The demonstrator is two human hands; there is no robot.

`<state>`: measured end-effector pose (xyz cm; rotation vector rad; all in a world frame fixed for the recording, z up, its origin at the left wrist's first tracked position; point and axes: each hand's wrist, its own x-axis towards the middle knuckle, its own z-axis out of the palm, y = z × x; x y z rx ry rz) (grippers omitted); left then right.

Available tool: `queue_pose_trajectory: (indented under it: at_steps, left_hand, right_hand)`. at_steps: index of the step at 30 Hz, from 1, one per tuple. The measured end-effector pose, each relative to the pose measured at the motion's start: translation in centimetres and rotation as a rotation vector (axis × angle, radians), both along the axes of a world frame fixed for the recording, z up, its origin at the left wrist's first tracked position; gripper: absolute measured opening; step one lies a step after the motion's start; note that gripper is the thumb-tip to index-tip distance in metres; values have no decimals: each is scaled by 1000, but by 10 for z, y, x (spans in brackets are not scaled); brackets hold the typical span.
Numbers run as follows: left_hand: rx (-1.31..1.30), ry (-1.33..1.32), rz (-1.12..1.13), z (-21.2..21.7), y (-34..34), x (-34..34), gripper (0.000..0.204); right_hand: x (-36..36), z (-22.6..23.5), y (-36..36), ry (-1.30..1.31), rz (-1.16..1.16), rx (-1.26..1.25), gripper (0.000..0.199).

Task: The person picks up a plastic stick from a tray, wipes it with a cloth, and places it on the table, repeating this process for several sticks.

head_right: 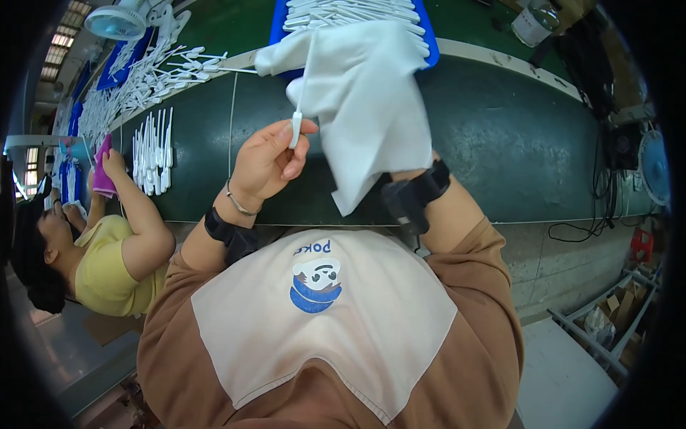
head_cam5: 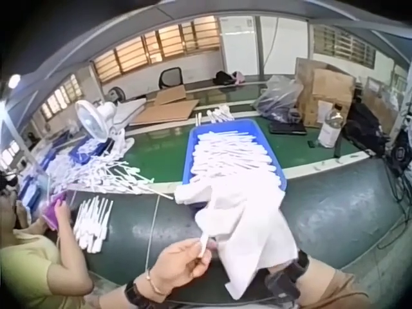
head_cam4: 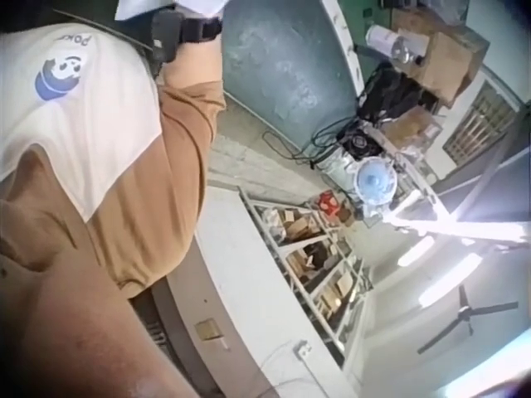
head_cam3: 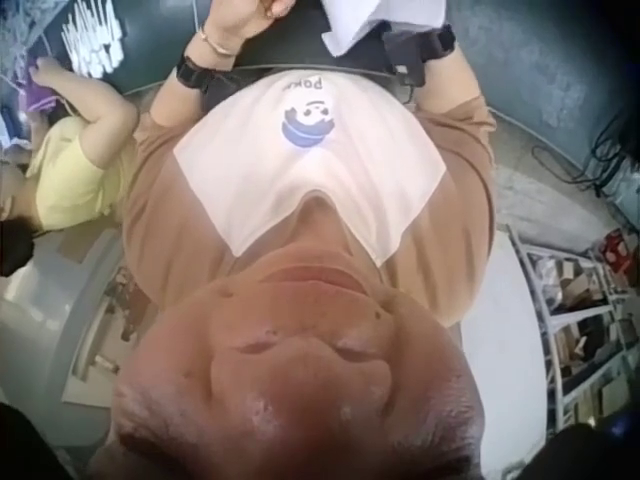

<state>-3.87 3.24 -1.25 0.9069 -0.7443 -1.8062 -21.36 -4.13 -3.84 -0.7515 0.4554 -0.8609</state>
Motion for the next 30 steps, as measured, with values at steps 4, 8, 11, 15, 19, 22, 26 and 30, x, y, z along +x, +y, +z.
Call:
queue_pose_trajectory:
  at_steps: [4, 8, 11, 15, 19, 22, 26, 30]
  left_hand:
    - [50, 297, 25, -11, 2, -7, 27]
    - [106, 351, -62, -19, 16, -12, 27]
    - [152, 331, -264, -21, 22, -7, 27]
    - [101, 161, -152, -24, 21, -2, 21]
    - [12, -328, -19, -6, 4, -7, 19]
    - [-536, -898, 171, -19, 0, -7, 19]
    - [-643, -1197, 1, 10, 6, -5, 19]
    - [-500, -1043, 197, 44, -11, 10, 16]
  right_hand:
    - [34, 13, 29, 139, 40, -23, 25]
    - [20, 33, 18, 544, -113, -176, 28]
    - [-10, 30, -9, 112, -184, 27, 26]
    - [-22, 11, -34, -106, -189, -21, 25]
    - [5, -7, -11, 437, -14, -441, 30]
    - [39, -2, 18, 718, -57, -752, 29]
    - [43, -1, 19, 334, -167, -437, 31]
    - [41, 8, 12, 385, -201, -562, 33]
